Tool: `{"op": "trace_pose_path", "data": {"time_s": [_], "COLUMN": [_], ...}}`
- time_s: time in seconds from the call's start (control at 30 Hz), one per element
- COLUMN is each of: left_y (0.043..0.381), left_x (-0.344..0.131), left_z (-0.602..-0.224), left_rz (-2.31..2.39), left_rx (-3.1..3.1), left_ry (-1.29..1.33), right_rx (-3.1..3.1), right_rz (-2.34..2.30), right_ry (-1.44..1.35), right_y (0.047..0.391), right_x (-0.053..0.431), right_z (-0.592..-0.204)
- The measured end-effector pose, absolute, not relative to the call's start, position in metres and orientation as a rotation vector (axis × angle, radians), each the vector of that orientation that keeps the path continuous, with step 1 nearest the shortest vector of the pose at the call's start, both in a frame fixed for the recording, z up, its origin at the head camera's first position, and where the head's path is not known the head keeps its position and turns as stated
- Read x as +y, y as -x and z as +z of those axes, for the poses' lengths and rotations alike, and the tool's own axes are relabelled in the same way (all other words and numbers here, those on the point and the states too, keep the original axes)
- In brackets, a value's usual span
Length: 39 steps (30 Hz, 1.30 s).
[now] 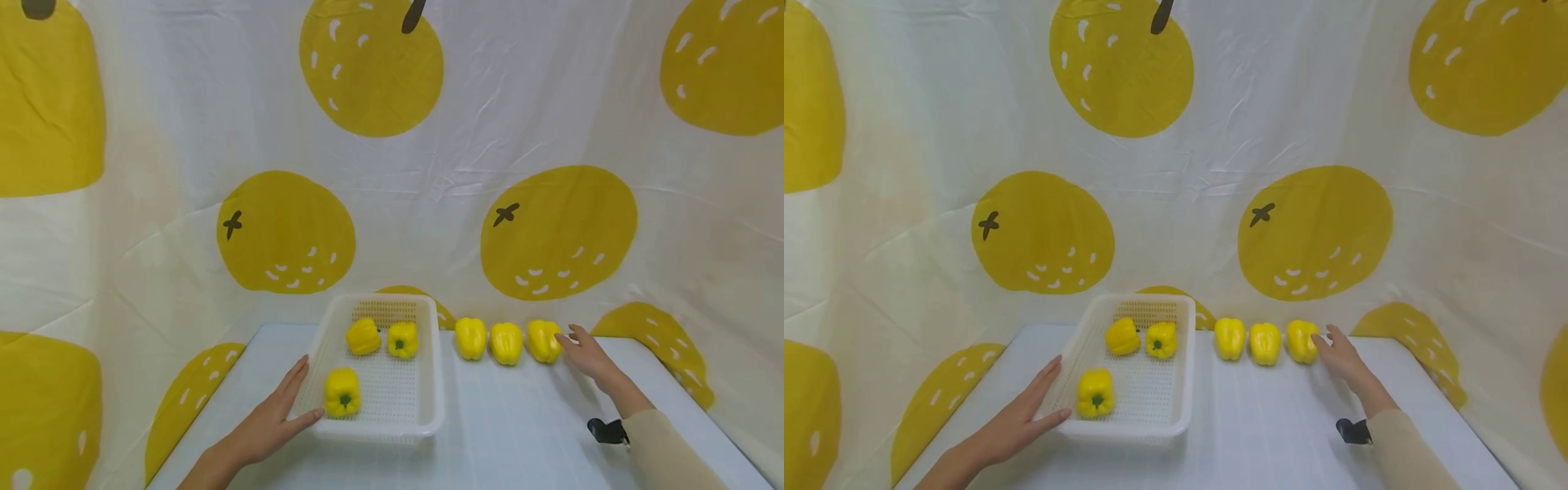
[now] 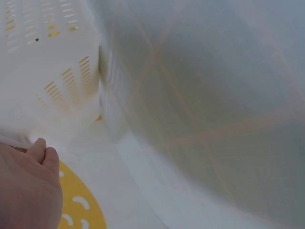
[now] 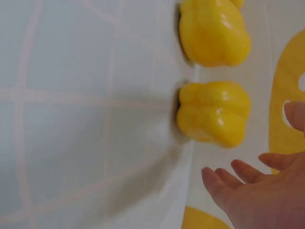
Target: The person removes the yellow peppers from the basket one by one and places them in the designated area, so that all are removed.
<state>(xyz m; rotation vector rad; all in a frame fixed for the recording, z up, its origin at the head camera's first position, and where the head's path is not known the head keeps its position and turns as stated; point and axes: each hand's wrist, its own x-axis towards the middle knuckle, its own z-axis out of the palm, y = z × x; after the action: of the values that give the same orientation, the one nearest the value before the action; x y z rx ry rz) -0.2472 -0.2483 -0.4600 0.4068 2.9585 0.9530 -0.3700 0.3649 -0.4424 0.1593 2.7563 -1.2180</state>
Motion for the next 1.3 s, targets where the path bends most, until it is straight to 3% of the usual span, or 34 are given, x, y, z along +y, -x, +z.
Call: {"op": "trace_pose_path", "data": {"time_s": [0.8, 1.3], "left_y": [0.247, 0.249], "left_x": [-0.246, -0.249], "left_z": [-0.458, -0.46], "left_rz": [0.966, 0.979], "left_rx": [2.942, 2.93], "left_ry": [-0.379, -0.379], "right_rx": [2.787, 2.643], "right_rz": [-1.18, -1.3], "right_ry": [0.298, 0.693], "right_y": [0.324, 0.324], "right_x": [0.278, 0.21], "right_z": [-0.388, -0.378]}}
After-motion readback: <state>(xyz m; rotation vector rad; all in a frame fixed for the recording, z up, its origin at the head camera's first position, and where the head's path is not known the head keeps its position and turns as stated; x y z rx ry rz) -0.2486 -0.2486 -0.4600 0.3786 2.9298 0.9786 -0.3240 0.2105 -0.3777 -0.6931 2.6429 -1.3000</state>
